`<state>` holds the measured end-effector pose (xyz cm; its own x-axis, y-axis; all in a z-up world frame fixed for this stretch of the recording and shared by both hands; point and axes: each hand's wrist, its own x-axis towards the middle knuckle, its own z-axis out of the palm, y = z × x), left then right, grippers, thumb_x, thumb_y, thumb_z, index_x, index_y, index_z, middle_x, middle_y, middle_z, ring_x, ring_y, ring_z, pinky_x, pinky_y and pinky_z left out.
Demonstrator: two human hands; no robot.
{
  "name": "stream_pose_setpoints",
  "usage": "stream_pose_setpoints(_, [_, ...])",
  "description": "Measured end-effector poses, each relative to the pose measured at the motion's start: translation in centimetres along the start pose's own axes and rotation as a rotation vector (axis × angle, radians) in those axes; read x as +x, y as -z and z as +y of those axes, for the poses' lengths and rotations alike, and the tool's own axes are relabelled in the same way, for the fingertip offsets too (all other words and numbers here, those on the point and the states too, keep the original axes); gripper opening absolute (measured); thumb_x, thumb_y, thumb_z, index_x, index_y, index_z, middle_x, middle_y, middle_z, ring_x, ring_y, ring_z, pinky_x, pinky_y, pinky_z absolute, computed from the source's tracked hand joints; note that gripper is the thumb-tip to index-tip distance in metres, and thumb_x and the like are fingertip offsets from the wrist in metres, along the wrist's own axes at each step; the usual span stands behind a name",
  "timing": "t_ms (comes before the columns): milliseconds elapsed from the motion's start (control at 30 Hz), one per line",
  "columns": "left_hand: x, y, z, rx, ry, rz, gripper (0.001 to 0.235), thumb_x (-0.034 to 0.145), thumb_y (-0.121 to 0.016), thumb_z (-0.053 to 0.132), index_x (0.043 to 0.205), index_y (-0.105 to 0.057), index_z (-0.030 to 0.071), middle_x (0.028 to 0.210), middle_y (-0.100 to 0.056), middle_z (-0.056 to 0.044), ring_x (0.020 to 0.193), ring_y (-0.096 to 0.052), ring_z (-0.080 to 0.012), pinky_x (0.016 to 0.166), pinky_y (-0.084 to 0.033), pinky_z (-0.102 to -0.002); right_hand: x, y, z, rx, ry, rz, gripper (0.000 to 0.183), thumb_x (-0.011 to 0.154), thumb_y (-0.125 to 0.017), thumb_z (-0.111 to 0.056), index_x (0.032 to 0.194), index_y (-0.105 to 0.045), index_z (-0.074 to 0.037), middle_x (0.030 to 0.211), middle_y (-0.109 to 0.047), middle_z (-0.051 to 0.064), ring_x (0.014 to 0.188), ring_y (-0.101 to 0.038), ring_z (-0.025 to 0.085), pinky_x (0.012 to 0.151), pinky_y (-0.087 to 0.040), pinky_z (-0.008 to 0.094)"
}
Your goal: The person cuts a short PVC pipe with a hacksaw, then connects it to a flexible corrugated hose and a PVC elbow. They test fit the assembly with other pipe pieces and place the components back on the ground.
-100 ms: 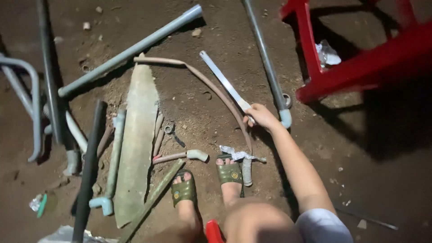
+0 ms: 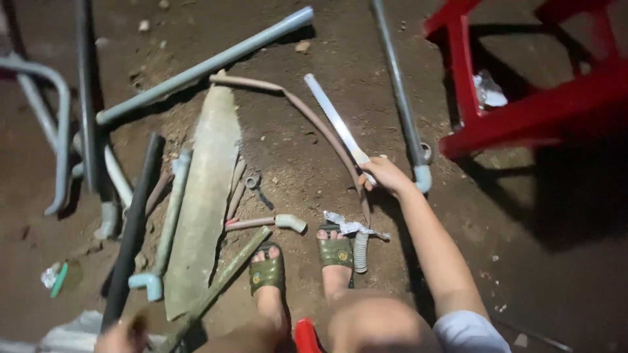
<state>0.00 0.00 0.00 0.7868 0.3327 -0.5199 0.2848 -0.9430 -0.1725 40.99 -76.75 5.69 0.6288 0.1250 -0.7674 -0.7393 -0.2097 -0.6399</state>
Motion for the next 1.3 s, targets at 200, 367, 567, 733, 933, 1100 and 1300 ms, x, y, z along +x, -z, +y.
stream_pose_setpoints(200, [11.6,14.6,14.0,0.373,-0.350,-0.059,0.042,0.097,-0.058,0.050,0.135,-0.064,0.033,0.105,-0.083,-0.001,0.103,-0.082,-0.0257,0.095,-0.062,-0.046,2.9,0.0,3.2,-0.025,0.160,0.027,0.036,0.110,-0.058,-0.029,0.115,-0.067,0.006,0.064,-0.067,0.019,0.049,-0.068,0.024,0.049,-0.043,0.029])
stream_pose_setpoints(367, [18.8,21.0,24.8,0.149,-0.361,0.092,0.064,0.097,-0.067,0.045,0.158,-0.052,0.031,0.128,-0.077,-0.006,0.116,-0.076,-0.0309,0.099,-0.056,-0.052,2.7,-0.5,3.5,-0.058,0.244,0.158,0.027,0.113,-0.060,-0.023,0.114,-0.068,0.002,0.076,-0.075,0.019,0.058,-0.074,0.024,0.054,-0.051,0.028])
stream_pose_setpoints(567, [18.4,21.7,29.6,-0.200,-0.211,0.221,0.068,0.101,-0.071,0.044,0.160,-0.053,0.017,0.149,-0.065,-0.016,0.136,-0.064,-0.0353,0.106,-0.054,-0.052,2.4,-3.3,4.3,-0.008,0.449,0.288,0.024,0.117,-0.057,-0.023,0.118,-0.068,-0.002,0.082,-0.076,0.016,0.056,-0.071,0.021,0.053,-0.048,0.026])
stream_pose_setpoints(733, [16.6,15.4,23.9,-0.355,0.059,0.287,0.062,0.107,-0.068,0.033,0.161,-0.052,0.008,0.157,-0.059,-0.022,0.144,-0.057,-0.0407,0.112,-0.050,-0.056,2.2,-5.4,4.6,-0.023,0.520,0.262,0.023,0.118,-0.055,-0.020,0.118,-0.066,0.000,0.082,-0.076,0.017,0.055,-0.069,0.019,0.052,-0.045,0.024])
stream_pose_setpoints(933, [15.7,8.8,17.8,-0.403,0.208,0.114,0.035,0.110,-0.056,0.034,0.133,-0.069,0.010,0.127,-0.074,-0.020,0.124,-0.070,-0.0389,0.103,-0.056,-0.057,2.3,-6.1,6.7,0.020,0.485,0.254,0.019,0.117,-0.059,-0.017,0.114,-0.066,0.001,0.076,-0.072,0.016,0.054,-0.067,0.021,0.056,-0.050,0.027])
stream_pose_setpoints(1100, [16.9,9.0,18.1,-0.425,0.194,0.049,0.038,0.107,-0.056,0.040,0.130,-0.069,0.012,0.123,-0.076,-0.018,0.121,-0.073,-0.0391,0.099,-0.058,-0.057,1.1,-6.9,6.6,0.014,0.473,0.311,0.022,0.119,-0.059,-0.020,0.113,-0.065,0.000,0.066,-0.064,0.015,0.046,-0.059,0.023,0.051,-0.048,0.030])
stream_pose_setpoints(1300, [21.9,8.7,18.1,-0.380,0.107,-0.085,0.043,0.108,-0.051,0.033,0.131,-0.071,0.002,0.127,-0.074,-0.025,0.125,-0.070,-0.0430,0.104,-0.055,-0.059,-1.0,-8.7,6.1,-0.159,0.510,0.284,0.023,0.113,-0.067,-0.025,0.106,-0.072,-0.004,0.058,-0.064,0.011,0.042,-0.053,0.016,0.045,-0.044,0.030])
